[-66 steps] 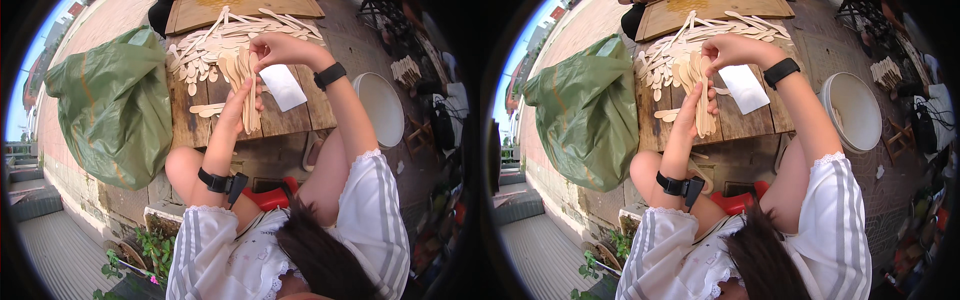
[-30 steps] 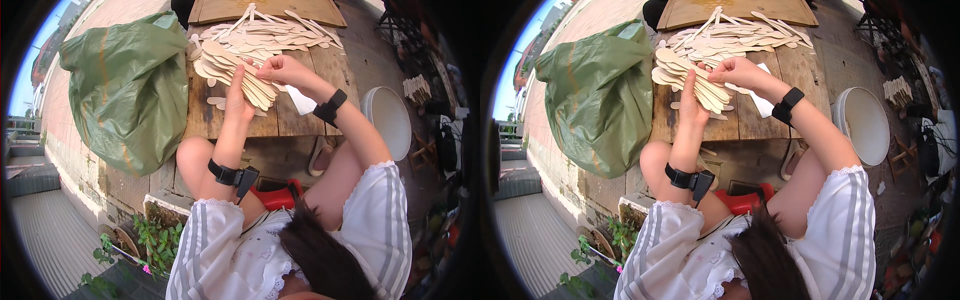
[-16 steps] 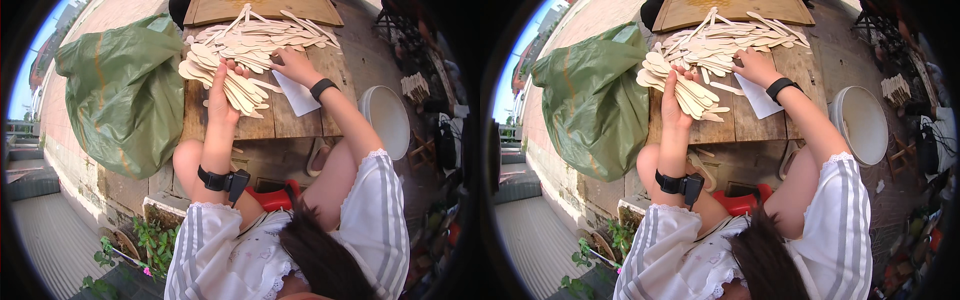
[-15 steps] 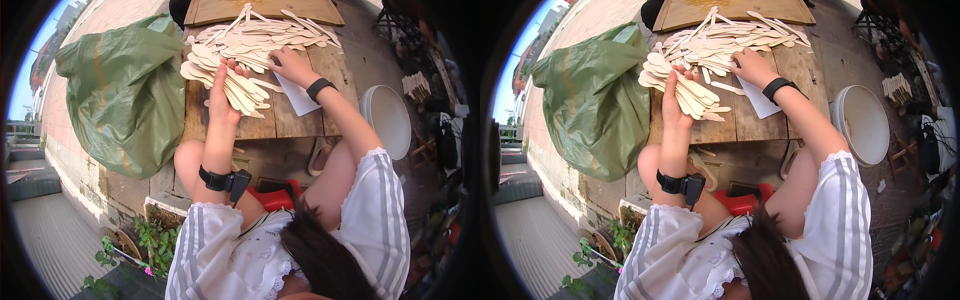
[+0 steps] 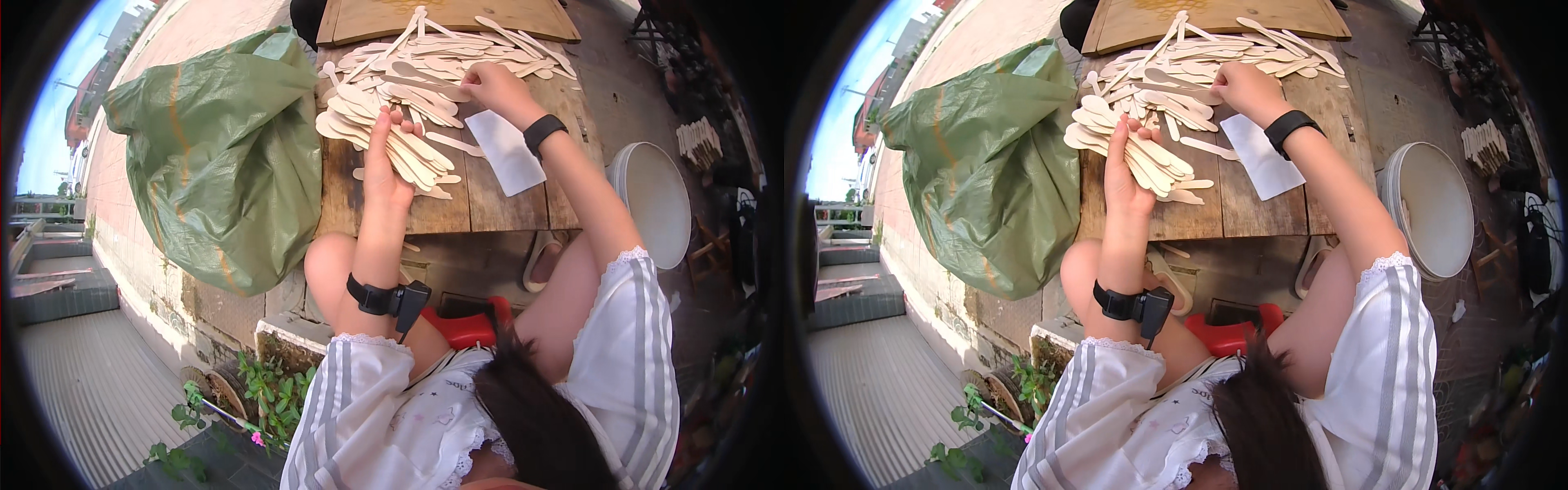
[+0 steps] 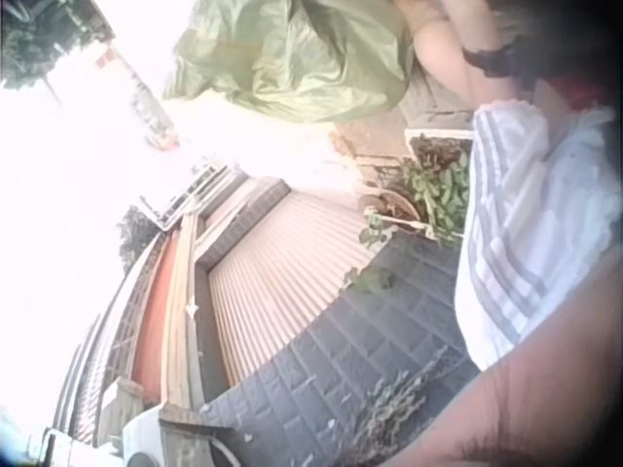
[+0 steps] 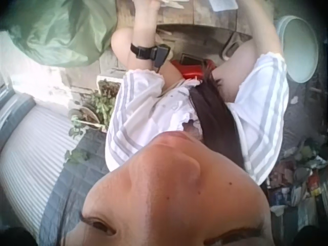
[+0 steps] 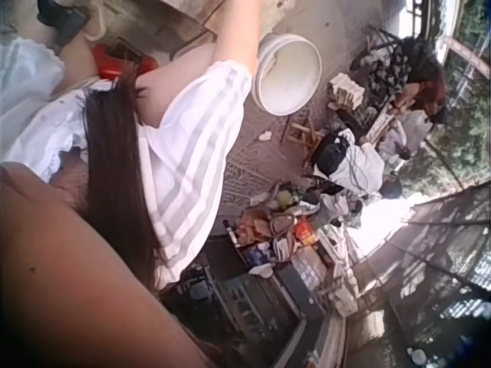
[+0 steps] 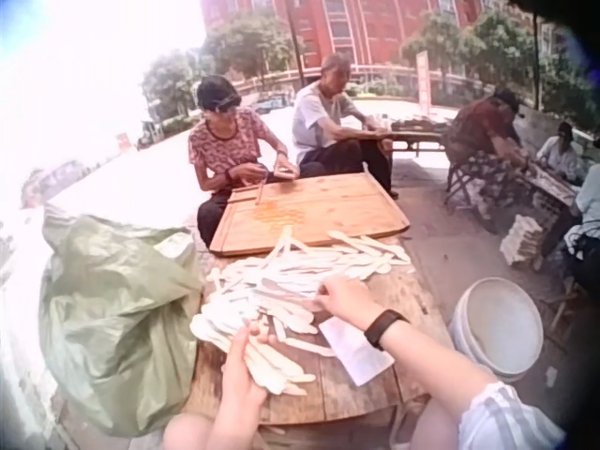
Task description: The person is sorting and stacking wooden spoons or spatulas into groups on a table.
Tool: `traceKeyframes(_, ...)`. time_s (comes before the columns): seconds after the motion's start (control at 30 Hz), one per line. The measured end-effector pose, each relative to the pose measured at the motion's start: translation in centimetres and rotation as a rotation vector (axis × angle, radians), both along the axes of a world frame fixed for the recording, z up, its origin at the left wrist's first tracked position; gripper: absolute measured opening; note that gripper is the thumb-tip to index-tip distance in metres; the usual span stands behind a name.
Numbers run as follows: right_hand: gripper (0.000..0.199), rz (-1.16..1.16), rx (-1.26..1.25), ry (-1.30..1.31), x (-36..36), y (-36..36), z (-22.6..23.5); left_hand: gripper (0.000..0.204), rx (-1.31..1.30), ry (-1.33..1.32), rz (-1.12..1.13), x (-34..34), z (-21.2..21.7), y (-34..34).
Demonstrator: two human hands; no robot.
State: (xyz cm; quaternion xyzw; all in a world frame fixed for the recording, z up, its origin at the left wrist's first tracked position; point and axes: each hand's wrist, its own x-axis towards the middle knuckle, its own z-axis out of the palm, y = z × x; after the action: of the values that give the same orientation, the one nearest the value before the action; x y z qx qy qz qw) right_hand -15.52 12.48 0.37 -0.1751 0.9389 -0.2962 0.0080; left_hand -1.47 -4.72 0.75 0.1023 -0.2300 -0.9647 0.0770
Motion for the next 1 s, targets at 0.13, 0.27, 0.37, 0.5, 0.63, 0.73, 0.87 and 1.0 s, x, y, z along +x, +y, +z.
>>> traceKeyframes(0.13, 0.021, 0.082, -0.296, -0.347, -0.3, 1.2, 0.9, 0.023, 0.012, -0.033, 0.029, -0.4, -0.2, 0.3)
traceKeyframes(0.27, 0.023, 0.014, -0.585, -0.684, 2.2, 0.8, 1.1, 0.024, 0.009, -0.07, 0.048, -0.7, -0.2, 0.6)
traceKeyframes(0.37, 0.021, 0.163, -0.779, -0.888, 5.1, -0.2, 2.2, 0.024, 0.023, -0.096, 0.039, -0.6, -0.2, 0.4)
traceKeyframes(0.5, 0.021, 0.312, -0.932, -0.869, 7.0, -0.8, 3.6, 0.024, 0.02, -0.032, 0.013, -0.5, -0.7, -0.3)
traceKeyframes(0.63, 0.02, 0.399, -1.123, -1.078, 9.5, -1.1, 4.3, 0.031, -0.036, 0.022, 0.012, -0.3, -0.5, -0.7)
traceKeyframes(0.73, 0.018, 0.431, -1.063, -1.101, 10.6, -1.2, 3.6, 0.033, -0.087, 0.142, -0.034, -0.4, -0.2, -0.4)
traceKeyframes(0.87, 0.018, 0.308, -0.895, -0.931, 11.4, -1.2, 3.4, 0.045, -0.164, 0.105, 0.051, -0.4, -0.4, -0.4)
traceKeyframes(1.0, 0.017, 0.332, -0.859, -0.77, 11.8, -1.3, 2.1, 0.036, -0.375, 0.101, 0.069, -0.3, -0.1, 0.0)
